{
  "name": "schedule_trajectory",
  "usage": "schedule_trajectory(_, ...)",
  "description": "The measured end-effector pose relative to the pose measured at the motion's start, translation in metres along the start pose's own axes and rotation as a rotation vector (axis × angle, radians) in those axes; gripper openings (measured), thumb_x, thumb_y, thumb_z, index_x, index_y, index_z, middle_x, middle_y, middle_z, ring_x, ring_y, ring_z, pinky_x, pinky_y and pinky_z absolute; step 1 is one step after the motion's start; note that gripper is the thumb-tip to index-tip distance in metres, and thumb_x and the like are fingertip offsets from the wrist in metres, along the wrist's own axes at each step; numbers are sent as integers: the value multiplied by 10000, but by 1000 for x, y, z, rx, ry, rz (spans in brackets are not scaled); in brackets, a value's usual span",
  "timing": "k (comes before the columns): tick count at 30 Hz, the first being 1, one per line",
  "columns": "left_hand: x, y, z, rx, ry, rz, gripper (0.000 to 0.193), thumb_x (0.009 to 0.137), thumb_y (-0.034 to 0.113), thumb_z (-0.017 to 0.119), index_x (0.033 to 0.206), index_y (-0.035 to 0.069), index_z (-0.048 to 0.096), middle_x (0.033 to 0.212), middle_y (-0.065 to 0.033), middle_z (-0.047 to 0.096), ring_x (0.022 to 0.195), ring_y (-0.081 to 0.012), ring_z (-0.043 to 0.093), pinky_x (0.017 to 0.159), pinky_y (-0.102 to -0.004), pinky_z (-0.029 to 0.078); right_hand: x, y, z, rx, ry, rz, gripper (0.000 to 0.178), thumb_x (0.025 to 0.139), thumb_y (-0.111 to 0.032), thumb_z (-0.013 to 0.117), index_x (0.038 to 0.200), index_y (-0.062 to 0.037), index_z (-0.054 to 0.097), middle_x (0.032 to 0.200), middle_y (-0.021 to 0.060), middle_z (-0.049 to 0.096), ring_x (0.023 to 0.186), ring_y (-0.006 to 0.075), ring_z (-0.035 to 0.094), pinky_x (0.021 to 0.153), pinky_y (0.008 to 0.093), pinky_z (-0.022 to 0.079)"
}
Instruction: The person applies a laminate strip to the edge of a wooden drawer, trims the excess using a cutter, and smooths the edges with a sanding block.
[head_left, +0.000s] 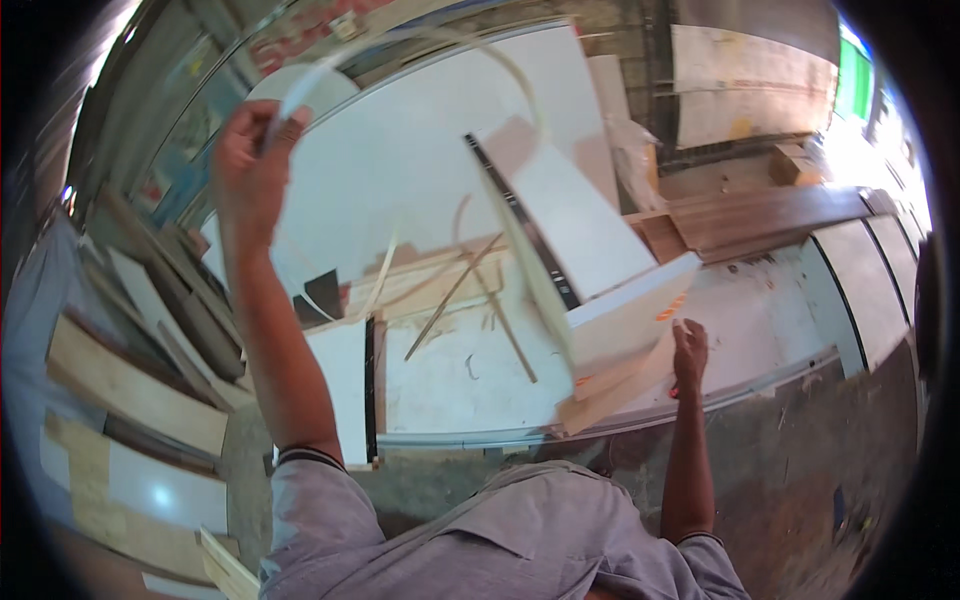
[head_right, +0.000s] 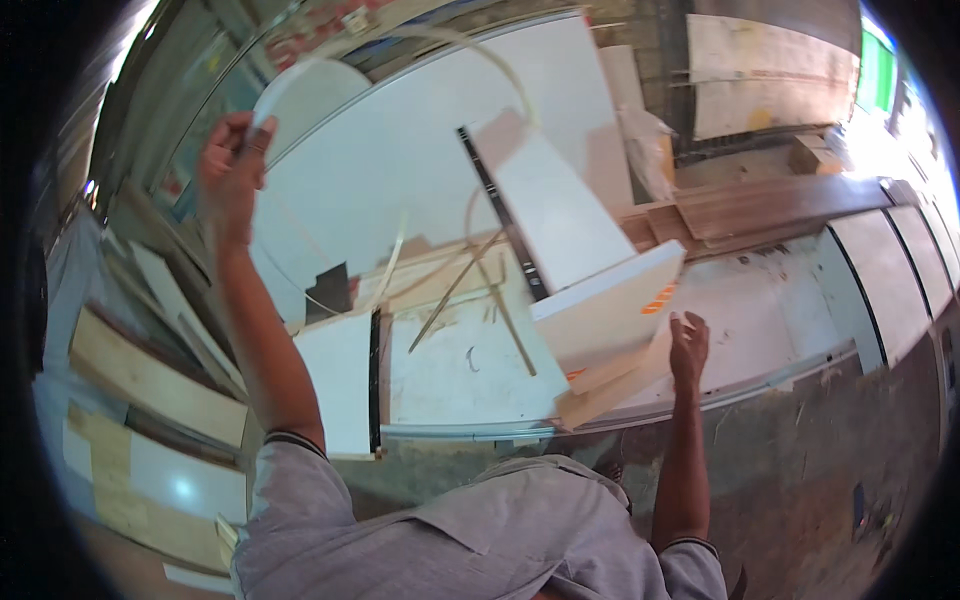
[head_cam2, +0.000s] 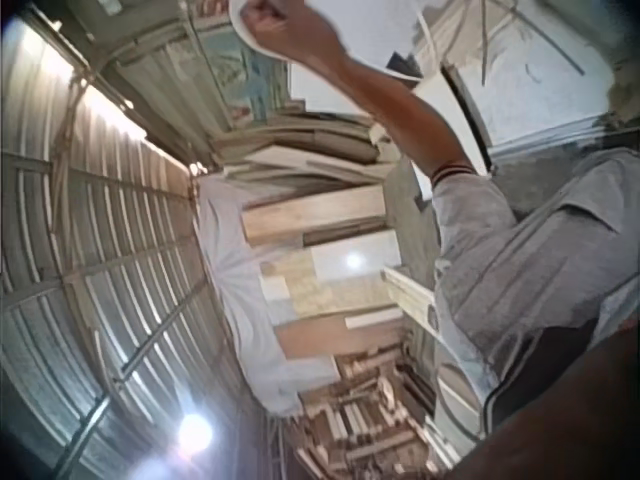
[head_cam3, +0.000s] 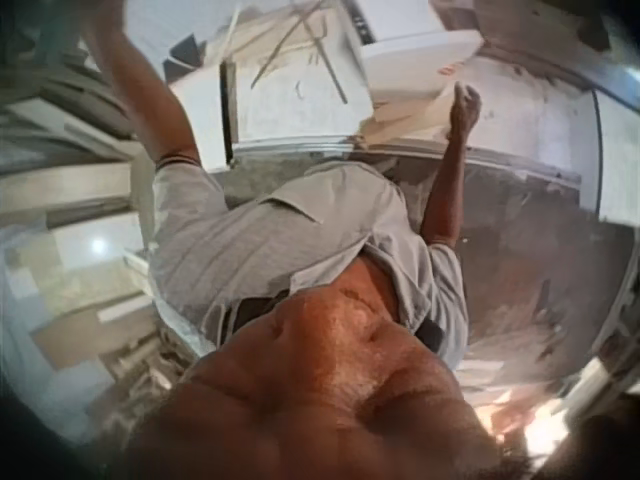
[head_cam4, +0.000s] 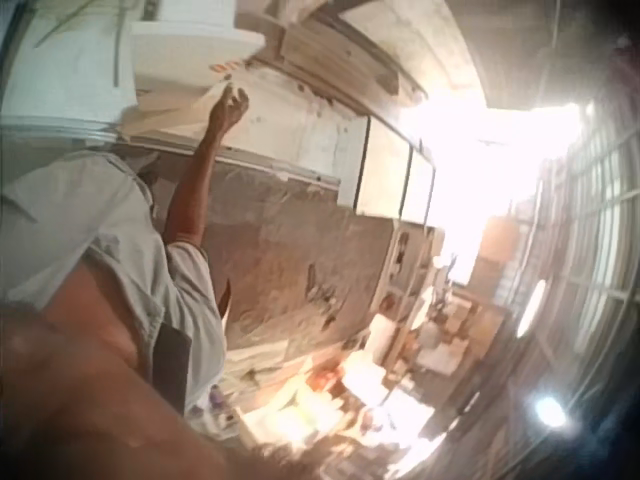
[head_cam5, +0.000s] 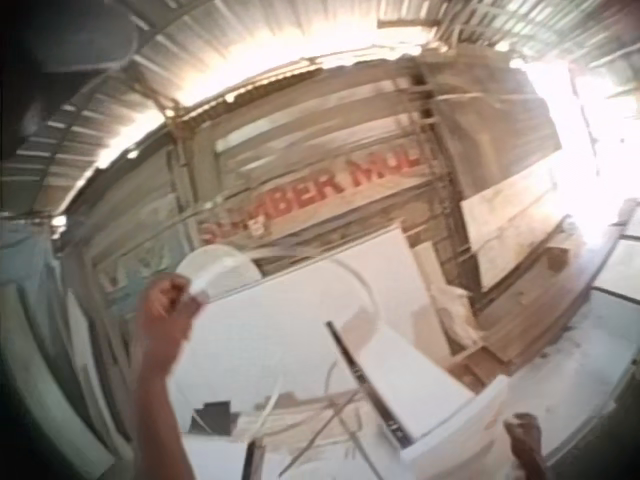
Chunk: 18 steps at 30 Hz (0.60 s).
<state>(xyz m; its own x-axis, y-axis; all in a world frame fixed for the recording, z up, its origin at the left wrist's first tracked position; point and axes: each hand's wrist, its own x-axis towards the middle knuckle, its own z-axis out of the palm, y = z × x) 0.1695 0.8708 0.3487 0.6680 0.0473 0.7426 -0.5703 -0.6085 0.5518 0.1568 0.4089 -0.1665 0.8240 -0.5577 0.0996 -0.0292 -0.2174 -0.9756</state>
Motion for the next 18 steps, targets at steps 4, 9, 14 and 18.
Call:
schedule_trajectory(4,0,-20,-101,125,209,55,240,927,241,788,1027,70,654,807,54,554,645,-8,417,549,-195,319,1,-39,-5,54,-115,-50,436,974,-262,697,1291,21,595,1213,144,649,1040,234,653,875,356,526)
schedule_trajectory(9,-6,-29,-234,169,545,301,310,933,241,780,1149,66,641,825,29,570,687,-47,483,608,-210,391,7,-46,-17,-4,-184,-79,401,982,-238,672,1277,24,601,1191,135,661,1007,215,642,857,351,518)
schedule_trajectory(14,-38,-84,-318,306,414,174,331,927,195,763,1209,69,643,904,24,615,783,-54,530,734,-216,432,12,-46,-20,35,-213,-67,382,981,-253,637,1247,21,632,1138,86,651,998,175,617,851,319,501)
schedule_trajectory(18,-117,-191,-342,441,-86,-450,287,879,99,738,1144,64,632,908,66,582,832,-63,541,726,-242,461,2,-54,-1,168,-95,-137,312,949,-180,592,1185,8,669,1049,32,657,962,137,595,825,303,480)
